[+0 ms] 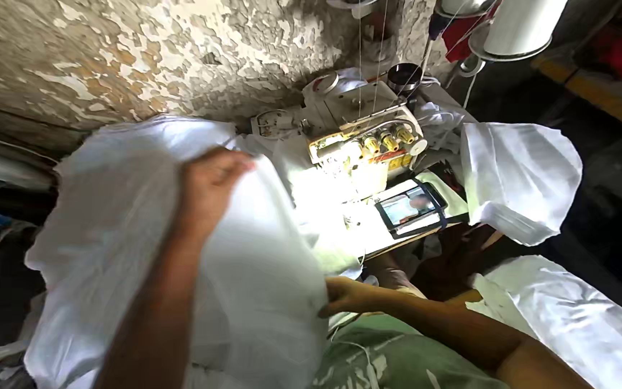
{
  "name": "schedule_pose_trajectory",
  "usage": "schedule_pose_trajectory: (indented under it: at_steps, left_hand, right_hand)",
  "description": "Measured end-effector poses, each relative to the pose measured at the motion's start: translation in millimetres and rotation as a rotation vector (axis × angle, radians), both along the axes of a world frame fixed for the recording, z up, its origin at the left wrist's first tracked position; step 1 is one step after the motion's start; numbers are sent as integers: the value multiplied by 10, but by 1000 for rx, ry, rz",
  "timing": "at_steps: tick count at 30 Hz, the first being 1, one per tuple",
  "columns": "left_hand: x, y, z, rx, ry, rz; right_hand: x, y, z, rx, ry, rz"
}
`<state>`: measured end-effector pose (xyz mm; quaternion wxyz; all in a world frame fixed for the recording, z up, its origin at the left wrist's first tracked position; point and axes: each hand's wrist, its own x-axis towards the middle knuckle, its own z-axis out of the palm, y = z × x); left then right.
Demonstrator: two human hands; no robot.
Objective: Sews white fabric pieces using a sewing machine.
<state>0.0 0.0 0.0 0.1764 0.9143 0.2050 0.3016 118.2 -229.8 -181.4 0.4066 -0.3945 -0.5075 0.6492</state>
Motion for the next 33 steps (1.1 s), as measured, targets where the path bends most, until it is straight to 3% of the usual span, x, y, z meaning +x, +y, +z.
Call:
schedule_pose_trajectory:
  at_steps: [3, 6, 9, 13, 19, 27, 33]
  left_hand:
    - [272, 38, -584, -267, 143, -57]
    - [455, 10, -780, -351, 196, -76]
    - [529, -44, -797, -339, 174, -101]
    - [582, -126, -841, -246, 139, -117]
    - [739, -266, -1054, -87, 46, -4]
    - [911, -111, -1427, -36, -62, -4]
    - [878, -169, -1391, -64, 13, 7]
  right_hand:
    - [176, -128, -391, -180, 158, 23]
    - [339, -37, -345, -173, 338, -182]
    - [413, 245, -70, -155, 328, -450]
    - [327, 588, 14, -154, 307, -830]
    - [161, 508, 3, -12, 208, -1095]
    - [281, 535, -164, -124, 269, -1100]
    - [249, 365, -235, -83, 156, -1015]
